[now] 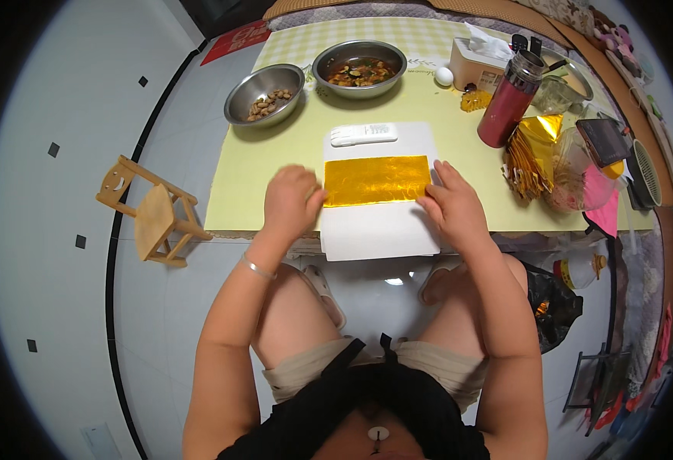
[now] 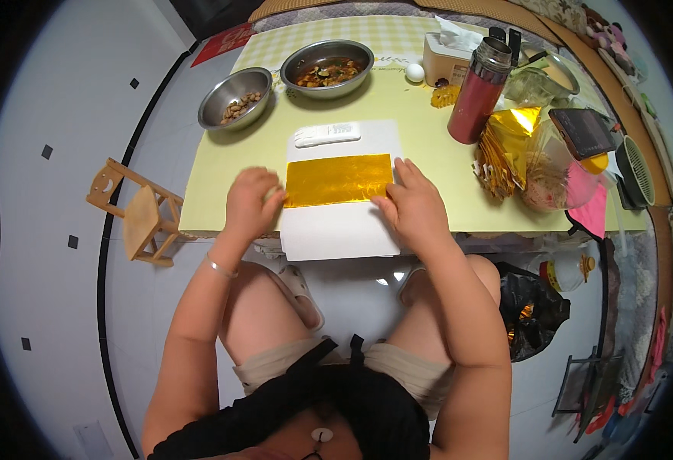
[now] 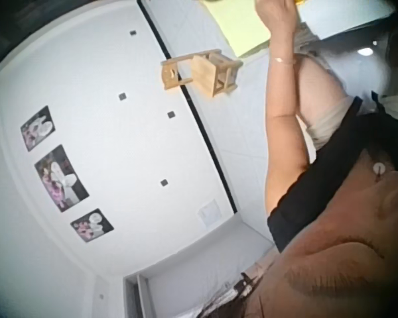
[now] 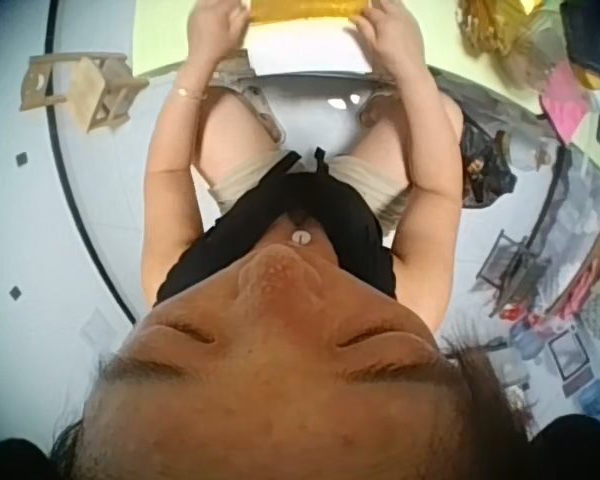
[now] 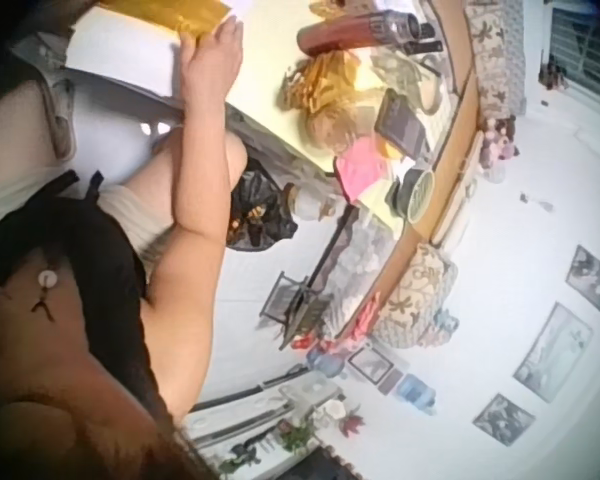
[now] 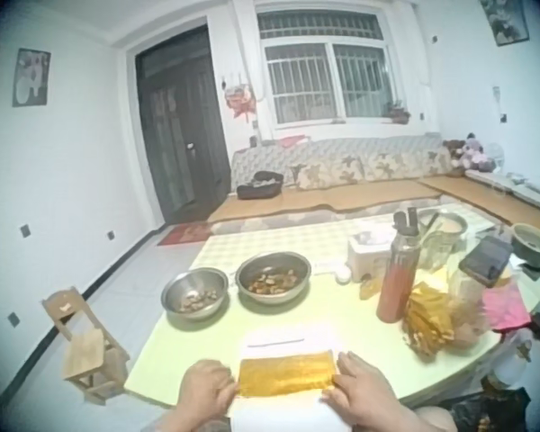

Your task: The person sits on the floor and folds multiple sheets of gold-colored paper into triangular shapes. They repeatedly pick up a sheet, fold it in half, and then fold the corners to form a triangle, placing the finished items on a pile to the right.

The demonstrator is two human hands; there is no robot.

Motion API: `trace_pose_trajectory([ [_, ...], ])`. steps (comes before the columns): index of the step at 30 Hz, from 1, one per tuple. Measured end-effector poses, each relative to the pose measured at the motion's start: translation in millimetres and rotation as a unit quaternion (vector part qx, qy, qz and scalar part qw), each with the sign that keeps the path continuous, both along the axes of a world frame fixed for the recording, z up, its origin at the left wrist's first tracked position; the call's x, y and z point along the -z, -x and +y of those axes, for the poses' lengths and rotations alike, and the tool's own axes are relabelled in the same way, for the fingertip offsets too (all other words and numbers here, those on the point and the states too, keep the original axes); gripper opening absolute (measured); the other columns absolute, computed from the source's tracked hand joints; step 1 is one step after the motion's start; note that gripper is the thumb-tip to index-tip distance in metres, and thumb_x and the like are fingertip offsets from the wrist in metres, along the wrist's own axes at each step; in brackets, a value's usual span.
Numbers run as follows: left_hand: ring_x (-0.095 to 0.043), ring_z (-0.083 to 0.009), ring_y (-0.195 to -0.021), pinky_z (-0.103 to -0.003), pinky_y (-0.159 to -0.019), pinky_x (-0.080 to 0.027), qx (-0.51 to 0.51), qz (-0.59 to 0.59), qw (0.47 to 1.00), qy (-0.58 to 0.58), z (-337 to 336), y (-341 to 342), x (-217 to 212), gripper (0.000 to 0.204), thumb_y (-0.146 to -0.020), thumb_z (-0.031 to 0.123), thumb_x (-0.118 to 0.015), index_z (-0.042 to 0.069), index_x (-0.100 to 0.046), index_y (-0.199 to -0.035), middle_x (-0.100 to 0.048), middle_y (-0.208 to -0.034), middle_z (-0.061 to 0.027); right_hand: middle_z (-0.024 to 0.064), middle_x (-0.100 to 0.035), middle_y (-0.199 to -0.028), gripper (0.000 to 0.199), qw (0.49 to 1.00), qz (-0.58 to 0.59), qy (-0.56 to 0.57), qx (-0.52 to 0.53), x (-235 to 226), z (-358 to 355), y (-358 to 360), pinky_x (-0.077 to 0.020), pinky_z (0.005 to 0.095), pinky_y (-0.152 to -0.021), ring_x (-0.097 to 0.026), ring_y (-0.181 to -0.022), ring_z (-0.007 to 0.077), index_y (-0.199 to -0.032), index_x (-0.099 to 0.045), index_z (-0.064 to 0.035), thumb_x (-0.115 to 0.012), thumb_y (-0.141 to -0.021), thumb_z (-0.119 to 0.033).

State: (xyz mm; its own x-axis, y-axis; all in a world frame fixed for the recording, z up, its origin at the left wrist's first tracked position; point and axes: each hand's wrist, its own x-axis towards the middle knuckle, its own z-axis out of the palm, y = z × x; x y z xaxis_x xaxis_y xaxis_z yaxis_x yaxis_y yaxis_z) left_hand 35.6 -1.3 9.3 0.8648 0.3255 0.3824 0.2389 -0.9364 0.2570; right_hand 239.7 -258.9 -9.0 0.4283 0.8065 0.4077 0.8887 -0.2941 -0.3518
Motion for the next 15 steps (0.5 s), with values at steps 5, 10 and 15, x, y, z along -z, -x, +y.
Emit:
trace_pose_trajectory([
  [5, -0.061, -0.0342, -0.093, -0.044, -0.084, -0.050, -0.028, -0.029, 0.994, 0.097, 33.4, -45.1, 8.0, 0.021, -0.075, 0.018, -0.084, 0.003, -0.070, -0.081, -0.067, -0.096, -0.0137, 0.0159, -0.071, -0.095, 0.029, 0.974, 0.180, -0.136, -0.009, 3.9, 27.7, 8.1, -0.0549, 0.0379, -0.079, -0.068, -0.085, 0.0293, -0.116, -0.069, -0.0002, -0.071, -0.090, -0.010],
  [10, -0.061, -0.0308, -0.088, -0.042, -0.082, -0.051, -0.064, 0.157, 0.968, 0.183, 50.0, -64.6, -3.0, 0.027, -0.070, 0.013, -0.087, 0.003, -0.070, -0.089, -0.066, -0.093, -0.0126, 0.0156, -0.070, -0.086, 0.035, 0.947, 0.306, -0.069, 0.072, 0.1, 39.0, 1.9, -0.0551, 0.0370, -0.076, -0.070, -0.078, 0.0285, -0.121, -0.066, 0.0021, -0.070, -0.089, -0.012],
  [15, -0.063, -0.0202, -0.079, -0.031, -0.072, -0.052, -0.069, 0.042, 0.930, 0.358, 46.7, -57.7, 11.5, 0.015, -0.072, -0.002, -0.079, 0.002, -0.072, -0.085, -0.066, -0.085, -0.0087, 0.0141, -0.069, -0.080, 0.052, 0.919, 0.375, -0.100, 0.071, 12.3, 43.5, -7.1, -0.0546, 0.0332, -0.066, -0.067, -0.064, 0.0213, -0.138, -0.050, 0.0107, -0.065, -0.092, -0.009],
])
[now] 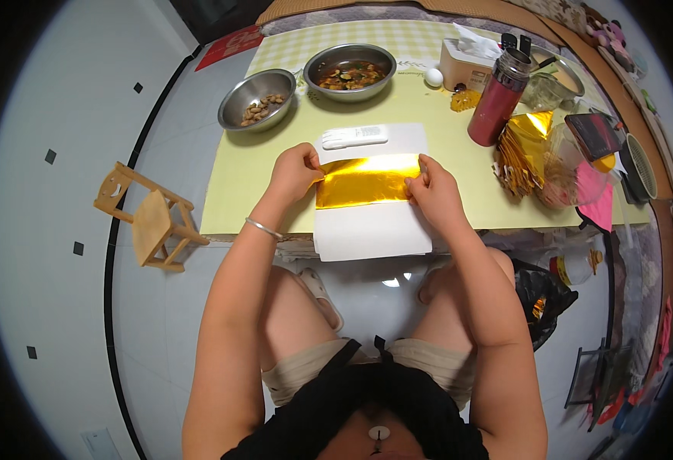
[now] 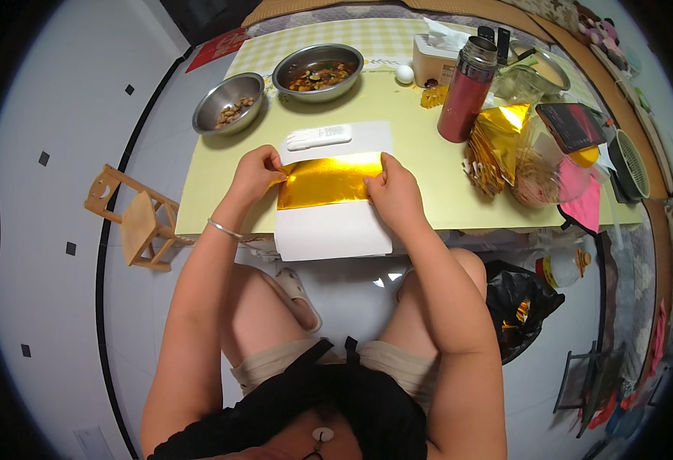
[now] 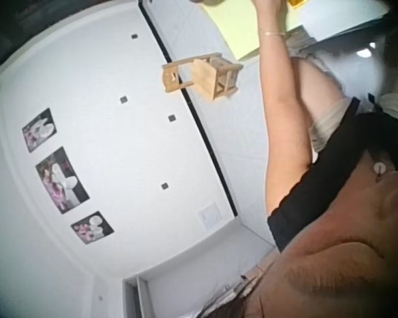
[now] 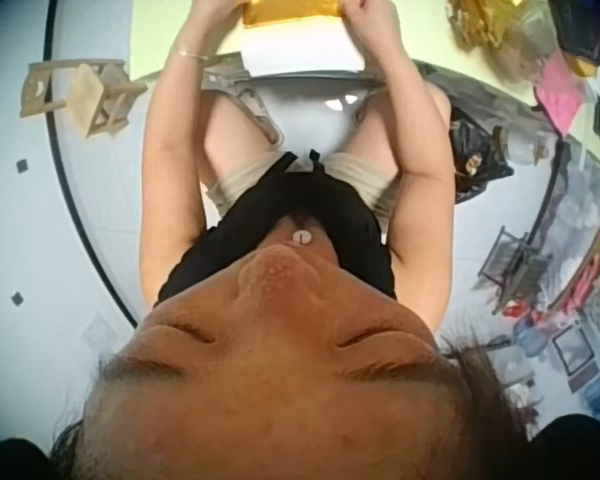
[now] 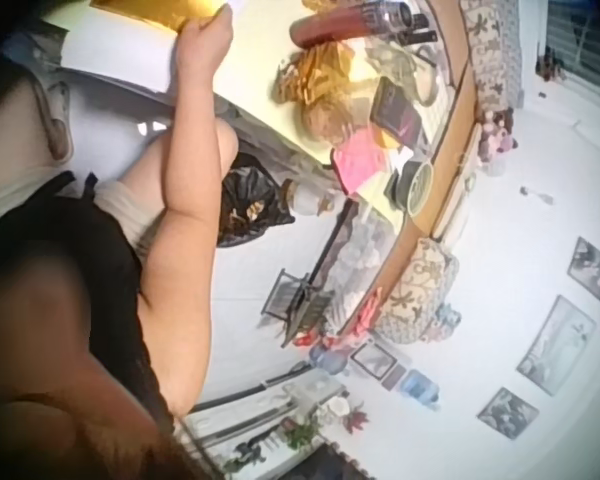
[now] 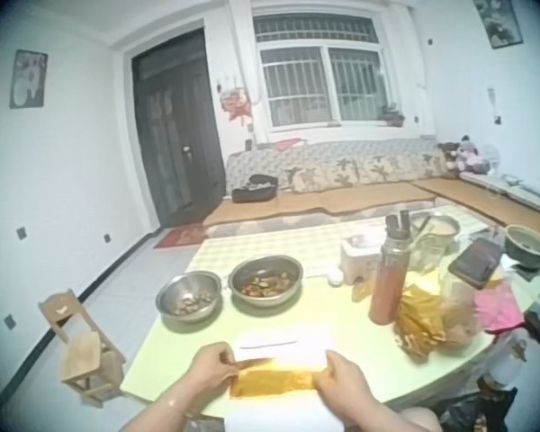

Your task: The person sits on the floor and folds multiple sheets of gold-colored paper into triangular shapes. They repeatedly pick up a sheet, fold it in half, and then fold the corners to form a triangle, placing the finished items on a pile to the right.

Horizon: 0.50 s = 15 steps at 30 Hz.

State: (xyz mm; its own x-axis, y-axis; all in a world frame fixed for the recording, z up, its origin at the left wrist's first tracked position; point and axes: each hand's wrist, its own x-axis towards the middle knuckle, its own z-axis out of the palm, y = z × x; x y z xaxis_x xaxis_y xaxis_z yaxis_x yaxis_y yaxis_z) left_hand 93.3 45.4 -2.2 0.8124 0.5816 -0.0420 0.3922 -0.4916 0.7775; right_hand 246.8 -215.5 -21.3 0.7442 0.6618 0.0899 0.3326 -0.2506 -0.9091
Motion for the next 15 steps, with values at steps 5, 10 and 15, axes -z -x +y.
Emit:
trace_pose_trajectory([
  [5, -0.059, -0.0105, -0.070, -0.023, -0.063, -0.049, 0.008, -0.159, 0.986, 0.045, -27.6, 26.1, 2.0, 0.020, -0.079, -0.009, -0.071, -0.001, -0.075, -0.097, -0.065, -0.087, -0.0040, 0.0116, -0.068, -0.078, 0.055, 0.978, 0.199, -0.060, -0.009, -10.1, -1.7, -4.5, -0.0505, 0.0250, -0.054, -0.064, -0.059, 0.0129, -0.148, -0.036, 0.0111, -0.057, -0.099, -0.003],
  [10, -0.064, -0.0100, -0.067, -0.019, -0.056, -0.048, -0.069, -0.130, 0.962, 0.229, -59.1, 43.1, -18.4, 0.018, -0.089, -0.009, -0.062, -0.002, -0.073, -0.101, -0.071, -0.089, -0.0070, 0.0085, -0.069, -0.078, 0.022, 0.954, 0.285, -0.089, -0.020, -16.1, -2.5, -9.1, -0.0525, 0.0227, -0.054, -0.065, -0.060, 0.0112, -0.118, -0.061, 0.0051, -0.059, -0.100, -0.007],
  [15, -0.073, -0.0153, -0.078, -0.022, -0.063, -0.058, -0.112, -0.181, 0.927, 0.310, -64.2, 45.1, -4.3, 0.007, -0.097, 0.003, -0.066, -0.003, -0.069, -0.096, -0.072, -0.087, -0.0092, 0.0072, -0.070, -0.077, 0.011, 0.953, 0.285, -0.099, -0.007, -21.3, -3.9, -7.3, -0.0532, 0.0213, -0.053, -0.066, -0.060, 0.0110, -0.099, -0.066, 0.0000, -0.062, -0.100, -0.010],
])
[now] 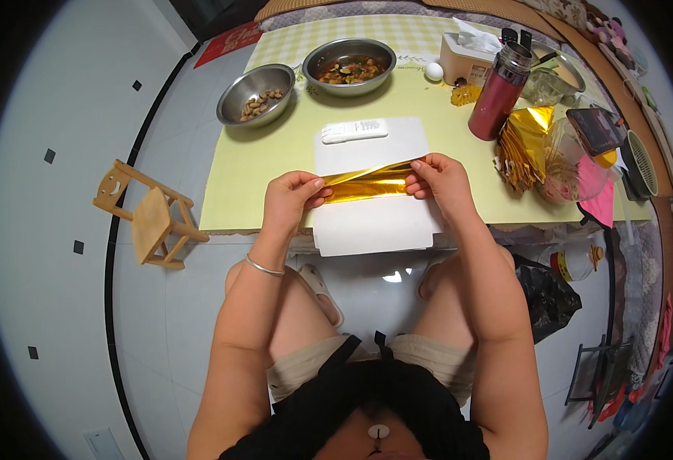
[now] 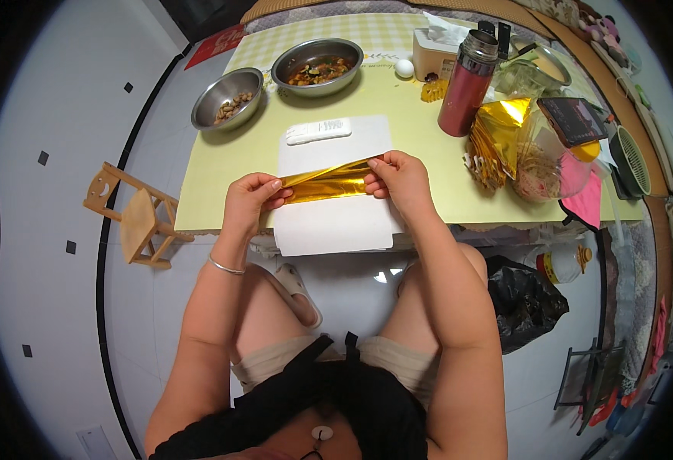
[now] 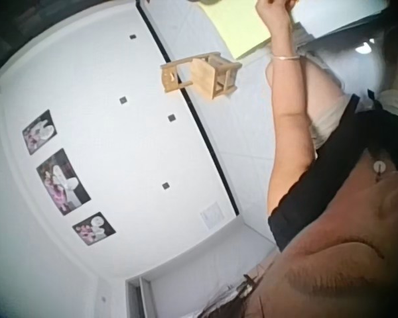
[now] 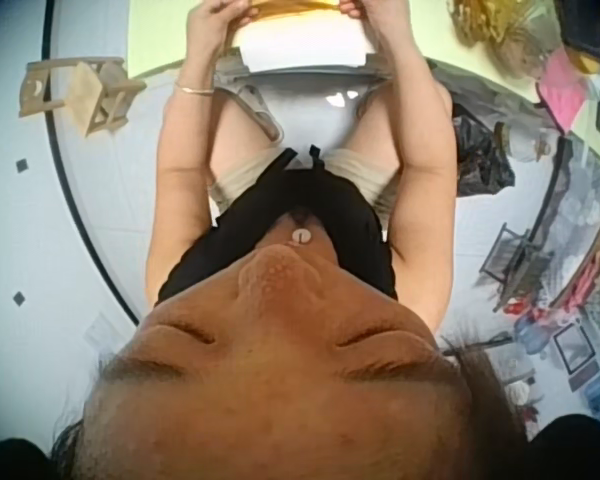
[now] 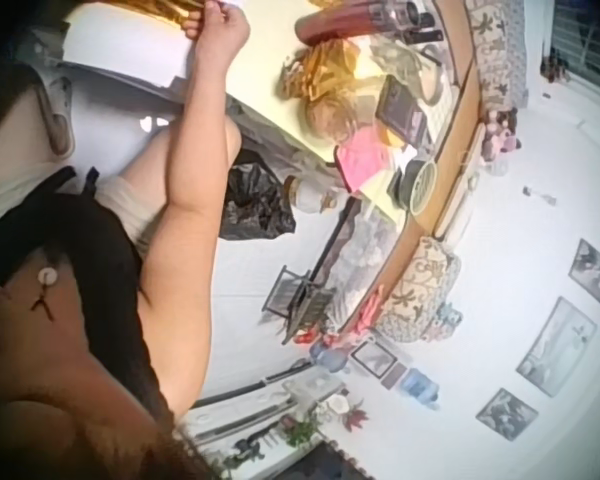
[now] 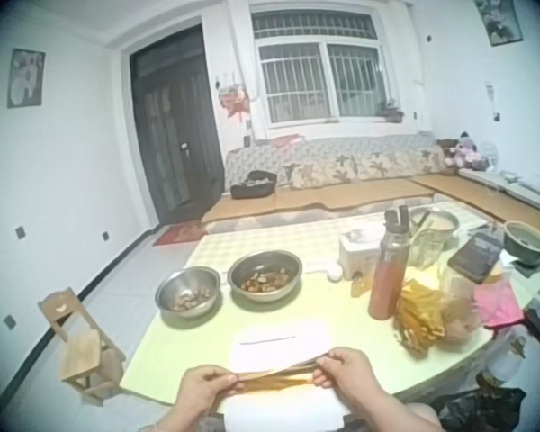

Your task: The person sits on the floor and folds multiple sheets of gold-colored paper into triangular shapes. They repeatedly pick up a sheet, fold it in half, and then fold the corners to form a triangle, placing the finished items on a pile to the right.

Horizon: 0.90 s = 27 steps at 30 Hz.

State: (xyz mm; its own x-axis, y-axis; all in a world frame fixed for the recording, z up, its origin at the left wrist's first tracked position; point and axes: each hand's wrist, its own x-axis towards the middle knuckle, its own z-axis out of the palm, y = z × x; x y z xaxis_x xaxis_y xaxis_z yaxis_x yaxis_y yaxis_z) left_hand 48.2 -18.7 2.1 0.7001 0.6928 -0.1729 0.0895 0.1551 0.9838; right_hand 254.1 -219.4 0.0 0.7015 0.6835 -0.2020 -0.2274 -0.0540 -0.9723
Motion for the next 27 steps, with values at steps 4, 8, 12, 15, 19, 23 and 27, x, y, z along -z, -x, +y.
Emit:
trace_pose_trajectory([
  [4, -0.073, -0.0154, -0.079, -0.022, -0.065, -0.058, 0.006, 0.018, 0.999, -0.027, -0.1, 0.4, 3.6, 0.012, -0.097, 0.008, -0.068, -0.002, -0.067, -0.091, -0.072, -0.086, -0.0088, 0.0075, -0.070, -0.077, 0.010, 1.000, 0.004, 0.006, -0.003, -3.9, -3.6, -0.9, -0.0530, 0.0212, -0.051, -0.066, -0.060, 0.0110, -0.097, -0.066, -0.0002, -0.063, -0.099, -0.010],
  [8, -0.073, -0.0144, -0.077, -0.021, -0.063, -0.058, 0.004, 0.025, 0.999, -0.048, 0.1, 0.8, 7.3, 0.014, -0.097, 0.009, -0.069, -0.001, -0.067, -0.089, -0.072, -0.084, -0.0082, 0.0077, -0.069, -0.075, 0.010, 1.000, 0.021, -0.005, -0.022, -6.4, -5.8, -2.7, -0.0526, 0.0215, -0.050, -0.065, -0.057, 0.0108, -0.095, -0.066, 0.0001, -0.064, -0.099, -0.009],
  [12, -0.072, -0.0134, -0.073, -0.021, -0.061, -0.057, -0.006, 0.026, 0.998, -0.049, -0.2, -0.6, 6.6, 0.015, -0.097, 0.010, -0.069, 0.000, -0.066, -0.087, -0.071, -0.081, -0.0071, 0.0068, -0.068, -0.072, 0.011, 1.000, 0.011, -0.001, 0.001, 4.5, -4.1, -5.4, -0.0508, 0.0213, -0.048, -0.064, -0.054, 0.0107, -0.092, -0.066, -0.0001, -0.065, -0.098, -0.009],
  [15, -0.071, -0.0123, -0.071, -0.021, -0.060, -0.056, -0.010, 0.036, 0.997, -0.070, -3.0, -0.9, 7.4, 0.015, -0.097, 0.010, -0.069, 0.000, -0.066, -0.085, -0.070, -0.078, -0.0059, 0.0056, -0.067, -0.068, 0.013, 0.999, -0.007, 0.033, -0.004, 0.0, -5.0, -5.2, -0.0493, 0.0214, -0.047, -0.063, -0.054, 0.0101, -0.088, -0.066, -0.0006, -0.066, -0.098, -0.010],
  [19, -0.067, -0.0096, -0.065, -0.021, -0.056, -0.052, -0.009, 0.064, 0.990, -0.127, -7.6, -2.3, 5.4, 0.016, -0.095, 0.010, -0.072, 0.000, -0.066, -0.083, -0.069, -0.074, -0.0044, 0.0055, -0.066, -0.063, 0.019, 0.987, -0.099, 0.125, -0.019, -4.1, -7.8, -3.5, -0.0484, 0.0258, -0.049, -0.062, -0.054, 0.0114, -0.080, -0.065, -0.0013, -0.068, -0.095, -0.013],
  [23, -0.060, -0.0072, -0.058, -0.021, -0.053, -0.048, -0.003, 0.101, 0.969, -0.225, -5.8, -2.3, 12.6, 0.018, -0.092, 0.009, -0.075, 0.000, -0.066, -0.080, -0.066, -0.069, -0.0033, 0.0070, -0.066, -0.062, 0.022, 0.938, -0.282, 0.201, -0.016, 8.0, -12.0, -8.2, -0.0497, 0.0329, -0.056, -0.062, -0.054, 0.0163, -0.075, -0.065, -0.0022, -0.072, -0.090, -0.018],
  [27, -0.056, -0.0065, -0.057, -0.022, -0.052, -0.045, 0.001, 0.119, 0.955, -0.271, -7.2, -2.7, 13.1, 0.021, -0.089, 0.009, -0.077, 0.000, -0.065, -0.075, -0.064, -0.065, -0.0021, 0.0061, -0.065, -0.063, 0.020, 0.931, -0.292, 0.217, -0.025, 3.4, -14.7, -7.2, -0.0489, 0.0328, -0.060, -0.061, -0.056, 0.0168, -0.075, -0.065, -0.0024, -0.072, -0.087, -0.016],
])
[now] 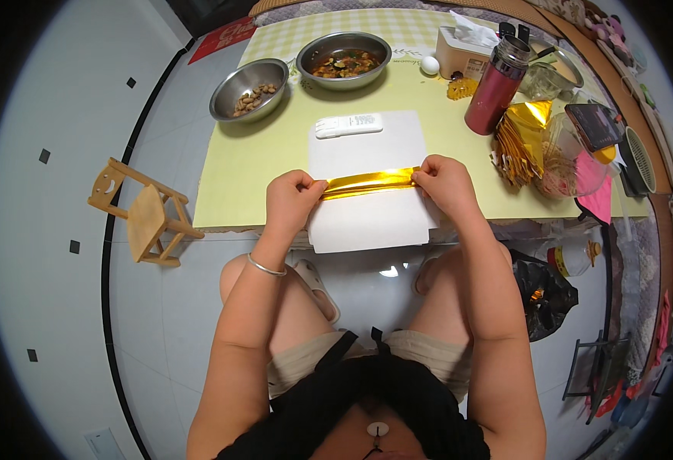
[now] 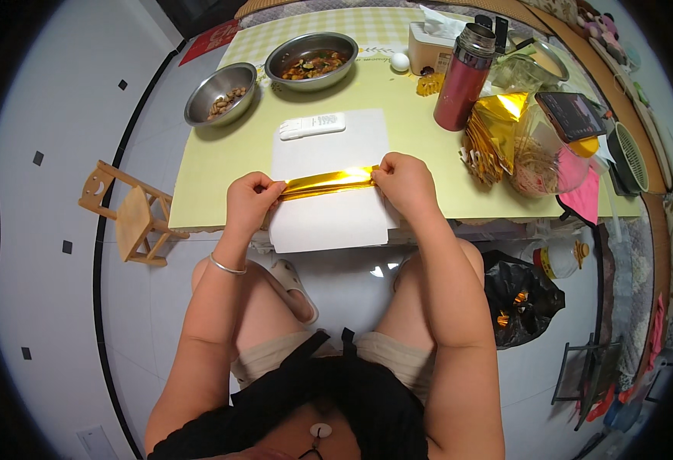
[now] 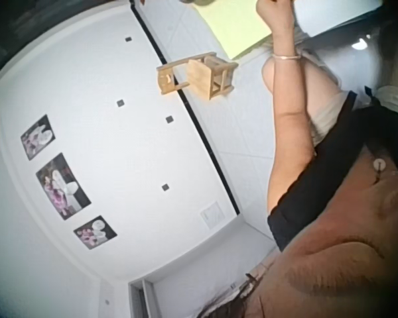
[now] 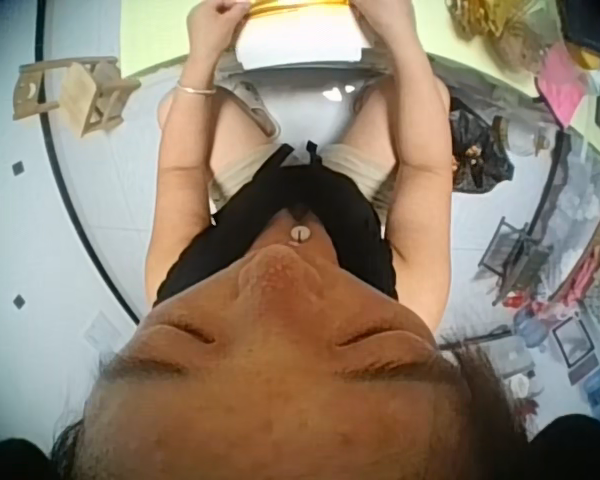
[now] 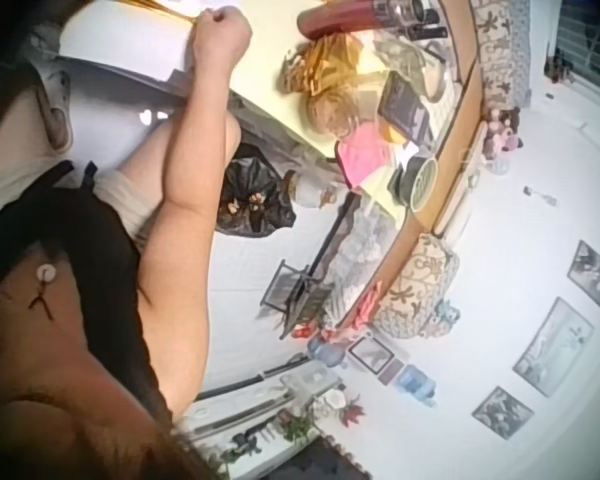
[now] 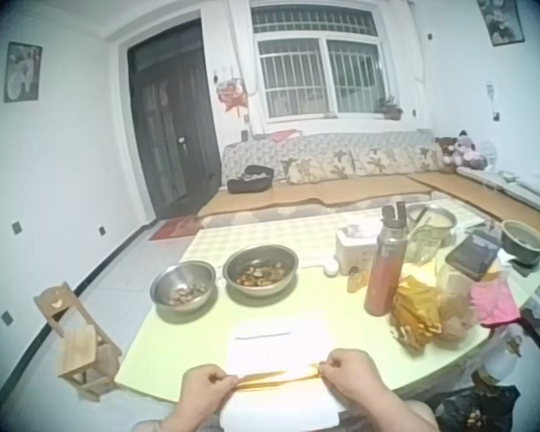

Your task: The person sits on the floor and folds multiple sheets of gold-colored paper into triangular shapes. They repeatedly pick up a sheet, fold it in half, and then fold the corners to form a triangle, placing the finished items on a pile to the right.

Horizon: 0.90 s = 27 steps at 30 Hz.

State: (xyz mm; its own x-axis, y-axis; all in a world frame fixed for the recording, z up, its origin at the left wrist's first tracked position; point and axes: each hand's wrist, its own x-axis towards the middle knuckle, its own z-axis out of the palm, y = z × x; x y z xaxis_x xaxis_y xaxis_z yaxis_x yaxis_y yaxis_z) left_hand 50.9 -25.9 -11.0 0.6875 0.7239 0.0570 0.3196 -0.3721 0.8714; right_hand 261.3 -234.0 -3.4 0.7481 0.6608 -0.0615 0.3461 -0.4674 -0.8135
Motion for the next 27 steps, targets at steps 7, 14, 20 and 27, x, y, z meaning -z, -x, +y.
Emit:
trace_pose_trajectory([
  [7, -0.050, -0.0070, -0.055, -0.025, -0.051, -0.042, 0.017, 0.023, 0.993, -0.113, -2.2, -0.1, -1.2, 0.026, -0.082, 0.013, -0.081, 0.001, -0.063, -0.069, -0.061, -0.061, -0.0019, 0.0047, -0.062, -0.061, 0.014, 0.999, -0.040, 0.012, -0.018, 6.0, -1.0, -4.8, -0.0472, 0.0287, -0.056, -0.058, -0.055, 0.0122, -0.076, -0.063, -0.0009, -0.070, -0.085, -0.010],
  [14, -0.048, -0.0131, -0.055, -0.029, -0.052, -0.042, 0.041, 0.023, 0.979, -0.197, -6.4, 1.6, -4.2, 0.029, -0.080, 0.013, -0.081, 0.001, -0.059, -0.066, -0.056, -0.061, -0.0054, 0.0070, -0.062, -0.061, 0.014, 0.997, -0.068, 0.036, -0.016, 2.8, -1.7, -3.5, -0.0482, 0.0311, -0.058, -0.059, -0.056, 0.0153, -0.076, -0.064, -0.0010, -0.069, -0.082, -0.013],
  [20, -0.050, -0.0208, -0.056, -0.034, -0.055, -0.044, 0.060, 0.036, 0.963, -0.259, -6.5, 0.8, -4.7, 0.030, -0.079, 0.013, -0.081, 0.001, -0.057, -0.067, -0.056, -0.063, -0.0095, 0.0129, -0.062, -0.064, 0.017, 0.993, -0.102, 0.052, -0.003, -2.6, -0.6, 4.2, -0.0491, 0.0352, -0.061, -0.059, -0.058, 0.0224, -0.077, -0.064, -0.0003, -0.068, -0.082, -0.016],
  [27, -0.052, -0.0238, -0.057, -0.036, -0.056, -0.045, 0.068, 0.050, 0.961, -0.264, -8.4, 0.1, -8.8, 0.028, -0.080, 0.013, -0.080, 0.002, -0.057, -0.070, -0.058, -0.066, -0.0106, 0.0155, -0.063, -0.066, 0.018, 0.990, -0.124, 0.062, 0.003, -5.2, -0.7, 8.0, -0.0498, 0.0380, -0.062, -0.060, -0.059, 0.0277, -0.078, -0.065, -0.0010, -0.068, -0.084, -0.018],
])
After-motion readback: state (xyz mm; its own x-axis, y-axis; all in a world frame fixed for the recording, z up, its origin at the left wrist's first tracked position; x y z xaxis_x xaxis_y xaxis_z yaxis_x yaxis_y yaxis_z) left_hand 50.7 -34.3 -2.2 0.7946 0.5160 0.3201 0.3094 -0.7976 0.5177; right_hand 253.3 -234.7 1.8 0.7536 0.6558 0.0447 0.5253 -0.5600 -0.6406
